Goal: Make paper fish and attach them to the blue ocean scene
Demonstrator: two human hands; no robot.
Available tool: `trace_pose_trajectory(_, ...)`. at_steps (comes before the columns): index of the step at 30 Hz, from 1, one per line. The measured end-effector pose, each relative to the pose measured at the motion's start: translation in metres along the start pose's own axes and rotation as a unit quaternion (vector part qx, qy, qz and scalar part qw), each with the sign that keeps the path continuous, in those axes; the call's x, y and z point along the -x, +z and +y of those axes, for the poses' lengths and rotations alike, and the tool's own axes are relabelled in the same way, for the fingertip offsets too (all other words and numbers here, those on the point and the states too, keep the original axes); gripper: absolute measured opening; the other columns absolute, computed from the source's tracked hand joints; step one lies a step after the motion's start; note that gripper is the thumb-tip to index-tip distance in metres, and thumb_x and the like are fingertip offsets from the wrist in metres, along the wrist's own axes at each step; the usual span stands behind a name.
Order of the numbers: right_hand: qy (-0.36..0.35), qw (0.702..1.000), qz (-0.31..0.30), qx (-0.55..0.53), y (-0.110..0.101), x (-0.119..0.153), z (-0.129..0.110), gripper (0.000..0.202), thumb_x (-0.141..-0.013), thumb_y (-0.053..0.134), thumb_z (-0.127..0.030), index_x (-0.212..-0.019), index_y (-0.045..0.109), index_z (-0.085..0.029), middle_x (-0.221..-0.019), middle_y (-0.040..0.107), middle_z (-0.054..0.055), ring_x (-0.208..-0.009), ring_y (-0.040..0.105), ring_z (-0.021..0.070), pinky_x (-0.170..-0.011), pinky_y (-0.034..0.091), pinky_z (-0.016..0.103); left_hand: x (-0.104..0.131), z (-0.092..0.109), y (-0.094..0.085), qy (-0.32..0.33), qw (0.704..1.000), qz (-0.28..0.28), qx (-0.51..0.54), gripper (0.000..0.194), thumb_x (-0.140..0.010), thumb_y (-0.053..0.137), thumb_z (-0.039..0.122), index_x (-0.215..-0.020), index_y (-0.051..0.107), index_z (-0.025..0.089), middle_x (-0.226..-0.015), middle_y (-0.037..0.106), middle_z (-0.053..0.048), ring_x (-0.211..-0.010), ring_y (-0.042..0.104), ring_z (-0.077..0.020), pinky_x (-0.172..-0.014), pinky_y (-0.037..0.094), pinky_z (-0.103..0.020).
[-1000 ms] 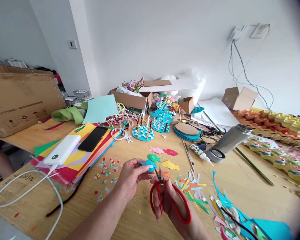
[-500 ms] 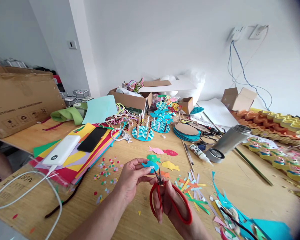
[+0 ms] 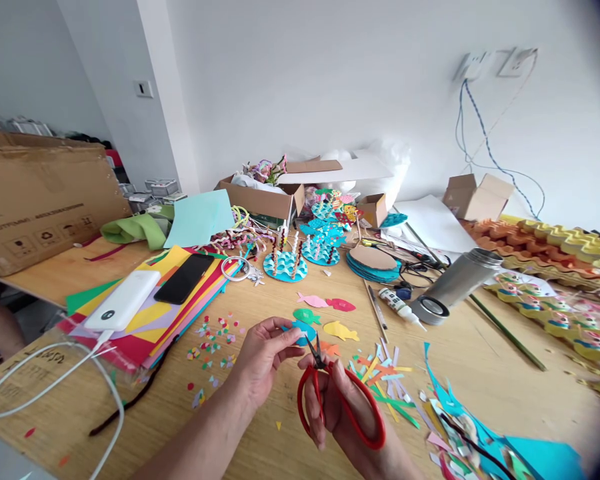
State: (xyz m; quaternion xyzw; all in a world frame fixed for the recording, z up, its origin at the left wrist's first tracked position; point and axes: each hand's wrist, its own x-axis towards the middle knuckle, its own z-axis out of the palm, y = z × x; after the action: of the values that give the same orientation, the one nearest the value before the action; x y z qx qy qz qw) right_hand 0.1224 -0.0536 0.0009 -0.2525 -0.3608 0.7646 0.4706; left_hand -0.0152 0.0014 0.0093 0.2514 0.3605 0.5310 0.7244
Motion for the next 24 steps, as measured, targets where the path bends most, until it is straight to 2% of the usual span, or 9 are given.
trace_pose_trajectory(6,-0.003,1.000,0.010,-0.015,0.004,0.000,0.000,0.041,-0.092,0.037,-0.051,-0.102,0.055,-0.016,-0.062,0.056,0.000,-0.043,0.048,0.0092,-0.043,0.037,0.022,0.002,-0.002,0.003,0.046,0.999,0.008,-0.009,0.031,-0.055,0.084,0.019,-0.080,0.065,0.013,-0.073,0.073,-0.004,-0.062,0.065,-0.0114,-0.065,0.051,-0.023)
trace_pose_trajectory(10,-0.041,0.998,0.042,-0.003,0.006,0.000,-0.005,0.043,-0.089,0.040,-0.055,-0.097,0.057,-0.016,-0.057,0.053,-0.001,-0.043,0.045,0.0094,-0.046,0.035,0.023,0.003,-0.005,0.004,0.046,0.998,-0.024,-0.018,0.029,-0.059,0.082,0.022,-0.080,0.065,0.012,-0.070,0.073,-0.005,-0.062,0.067,-0.0146,-0.071,0.052,-0.028)
trace_pose_trajectory(12,-0.051,0.998,0.048,-0.002,0.005,0.000,-0.007,0.042,-0.089,0.041,-0.055,-0.100,0.056,-0.017,-0.057,0.053,-0.002,-0.043,0.044,0.0093,-0.045,0.034,0.023,0.002,-0.006,0.004,0.050,0.998,-0.015,-0.021,0.029,-0.059,0.082,0.023,-0.080,0.066,0.012,-0.070,0.073,-0.005,-0.064,0.067,-0.0150,-0.072,0.052,-0.029)
trace_pose_trajectory(16,-0.041,0.999,0.028,0.012,0.004,0.000,-0.005,0.042,-0.090,0.040,-0.054,-0.106,0.054,-0.017,-0.060,0.055,-0.001,-0.042,0.045,0.0088,-0.043,0.034,0.023,0.001,-0.004,0.003,0.056,0.998,0.031,-0.015,0.029,-0.056,0.083,0.022,-0.077,0.066,0.013,-0.071,0.073,-0.004,-0.064,0.066,-0.0138,-0.066,0.052,-0.026)
trace_pose_trajectory(24,-0.008,1.000,0.013,0.000,0.002,0.001,0.003,0.039,-0.092,0.039,-0.050,-0.105,0.052,-0.016,-0.061,0.056,-0.001,-0.041,0.049,0.0083,-0.041,0.038,0.020,0.002,-0.001,0.005,0.045,0.999,0.026,-0.008,0.028,-0.056,0.083,0.021,-0.074,0.063,0.012,-0.072,0.073,-0.005,-0.061,0.065,-0.0124,-0.063,0.052,-0.024)
